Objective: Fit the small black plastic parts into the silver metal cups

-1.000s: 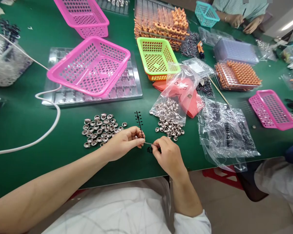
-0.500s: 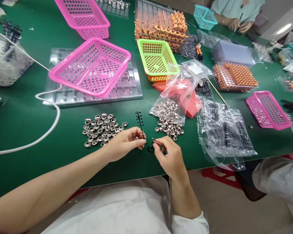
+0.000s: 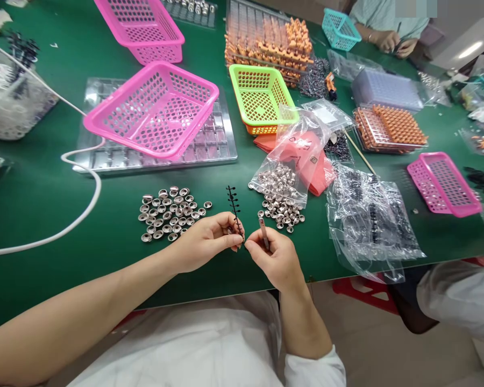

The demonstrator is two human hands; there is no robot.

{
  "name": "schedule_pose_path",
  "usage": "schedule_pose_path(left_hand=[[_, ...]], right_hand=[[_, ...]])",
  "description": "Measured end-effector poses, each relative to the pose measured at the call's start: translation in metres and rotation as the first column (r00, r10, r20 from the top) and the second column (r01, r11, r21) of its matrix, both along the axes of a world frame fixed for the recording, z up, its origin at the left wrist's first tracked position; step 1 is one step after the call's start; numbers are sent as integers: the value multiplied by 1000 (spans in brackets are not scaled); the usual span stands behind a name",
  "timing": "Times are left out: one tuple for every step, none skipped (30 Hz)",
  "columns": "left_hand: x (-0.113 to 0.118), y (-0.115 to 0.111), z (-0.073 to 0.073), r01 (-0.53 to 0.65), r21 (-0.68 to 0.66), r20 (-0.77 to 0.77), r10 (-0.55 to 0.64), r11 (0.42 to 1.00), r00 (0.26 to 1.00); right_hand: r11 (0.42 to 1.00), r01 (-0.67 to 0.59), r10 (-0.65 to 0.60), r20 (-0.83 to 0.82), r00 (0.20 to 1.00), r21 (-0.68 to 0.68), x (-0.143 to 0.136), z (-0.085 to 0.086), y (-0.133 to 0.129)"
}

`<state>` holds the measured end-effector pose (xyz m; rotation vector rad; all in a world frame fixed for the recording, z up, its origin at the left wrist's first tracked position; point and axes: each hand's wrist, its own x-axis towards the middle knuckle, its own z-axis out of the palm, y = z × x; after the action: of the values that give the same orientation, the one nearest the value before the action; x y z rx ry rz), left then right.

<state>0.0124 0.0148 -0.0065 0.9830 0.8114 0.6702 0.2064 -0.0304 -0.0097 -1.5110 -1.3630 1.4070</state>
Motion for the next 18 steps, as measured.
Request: schedule_pose_path(left_hand=[[0, 0, 0, 2, -4, 6, -2, 1000, 1000], [0, 0, 1, 4, -7, 11, -4, 1000, 1000], [0, 0, 1, 6, -9, 14, -6, 1000, 1000], [0, 0, 2, 7, -11, 14, -7, 1000, 1000], [0, 0, 2, 8, -13, 11, -8, 1000, 1000], [-1, 0, 3, 11, -14, 6, -11, 1000, 1000], [-1, 0, 3, 13, -13, 1, -13, 1000, 1000], [-1, 0, 4, 16, -11, -6, -16, 1000, 1000], [-1, 0, 4, 18, -10, -10, -19, 1000, 1000], [-1, 0, 4, 23, -12, -12, -23, 1000, 1000], [-1, 0, 4, 29, -19, -8, -29, 999, 1000], [-1, 0, 4, 35, -30, 2, -35, 999, 999], [-1, 0, 3, 42, -45, 16, -41, 998, 999], [-1, 0, 2, 49, -62, 30, -48, 997, 998], [-1, 0, 1, 57, -77, 41, -54, 995, 998], [-1, 0, 1, 62, -90, 48, -57, 994, 997], [-1, 0, 1, 63, -100, 52, -58, 993, 997], [-1, 1, 1, 64, -111, 53, -59, 992, 997]], right_hand=[[1000, 4, -4, -26, 1000, -18, 0, -1, 0], [999, 7, -8, -47, 999, -31, 0, -1, 0], [999, 8, -11, -63, 998, -42, 0, -1, 1], [999, 8, -12, -76, 997, -52, 0, -2, 1], [998, 6, -11, -87, 996, -61, 0, -2, 1], [998, 1, -8, -95, 995, -70, 0, -2, 2], [997, -7, -1, -100, 995, -78, 0, -1, 2], [996, -17, 8, -103, 995, -86, 0, -1, 2], [995, -29, 19, -109, 994, -94, 1, 0, 3], [994, -42, 30, -118, 993, -100, 1, 0, 3], [993, -55, 41, -130, 991, -106, 1, 0, 3], [992, -66, 50, -144, 988, -111, 1, -1, 4], [991, -74, 55, -161, 985, -111, 1, -1, 4], [991, -80, 60, -177, 982, -109, 1, -2, 4], [991, -85, 64, -190, 980, -105, 1, -4, 4], [991, -88, 67, -199, 978, -99, 2, -5, 5], [991, -93, 73, -207, 976, -93, 2, -7, 5], [991, -101, 81, -215, 973, -87, 1, -8, 6]])
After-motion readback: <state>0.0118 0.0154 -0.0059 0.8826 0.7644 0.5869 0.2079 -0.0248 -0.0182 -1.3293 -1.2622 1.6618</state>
